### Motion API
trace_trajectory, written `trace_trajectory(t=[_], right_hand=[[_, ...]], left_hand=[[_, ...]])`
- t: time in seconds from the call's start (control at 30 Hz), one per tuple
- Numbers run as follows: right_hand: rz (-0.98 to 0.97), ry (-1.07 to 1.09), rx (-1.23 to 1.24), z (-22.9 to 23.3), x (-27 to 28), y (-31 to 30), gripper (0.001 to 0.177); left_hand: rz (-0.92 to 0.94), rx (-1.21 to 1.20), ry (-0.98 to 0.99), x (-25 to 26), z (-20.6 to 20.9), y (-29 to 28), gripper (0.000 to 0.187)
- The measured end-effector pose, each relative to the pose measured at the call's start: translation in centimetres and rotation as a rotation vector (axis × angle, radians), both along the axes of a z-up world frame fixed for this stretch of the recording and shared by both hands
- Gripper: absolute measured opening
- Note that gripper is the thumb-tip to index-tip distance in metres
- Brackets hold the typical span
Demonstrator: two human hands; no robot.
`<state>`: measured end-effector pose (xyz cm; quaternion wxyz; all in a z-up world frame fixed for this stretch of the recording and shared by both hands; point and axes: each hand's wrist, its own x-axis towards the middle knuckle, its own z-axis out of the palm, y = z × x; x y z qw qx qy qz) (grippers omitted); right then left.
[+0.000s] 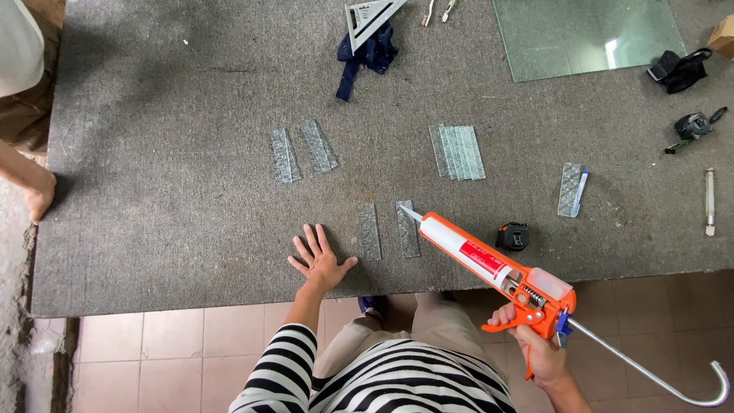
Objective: Arranging and inspecting small rectangular glass strips on a workbench in a glass workshop.
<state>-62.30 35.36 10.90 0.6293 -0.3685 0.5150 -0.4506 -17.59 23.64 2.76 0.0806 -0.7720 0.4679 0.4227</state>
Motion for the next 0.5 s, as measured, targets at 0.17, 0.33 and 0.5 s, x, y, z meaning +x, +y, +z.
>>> trace_trajectory(t=[0.17,0.33,0.5], right_hand=[[-0.007,0.024,0.003,-0.3,-0.2,0.1,0.02],[0.005,0.028,0.01,-0.4,-0.3,0.1,0.021],[-0.004,0.041,-0.001,0.9,0.5,0.1,0.019]], left_hand=[[0.002,-0.007,0.002,0.0,0.0,0.0,0.135],[0.007,-0.001,-0.001,-0.1,0.0,0.0,0.135],[0.004,0.001,-0.007,-0.1,-0.1,0.0,0.136]])
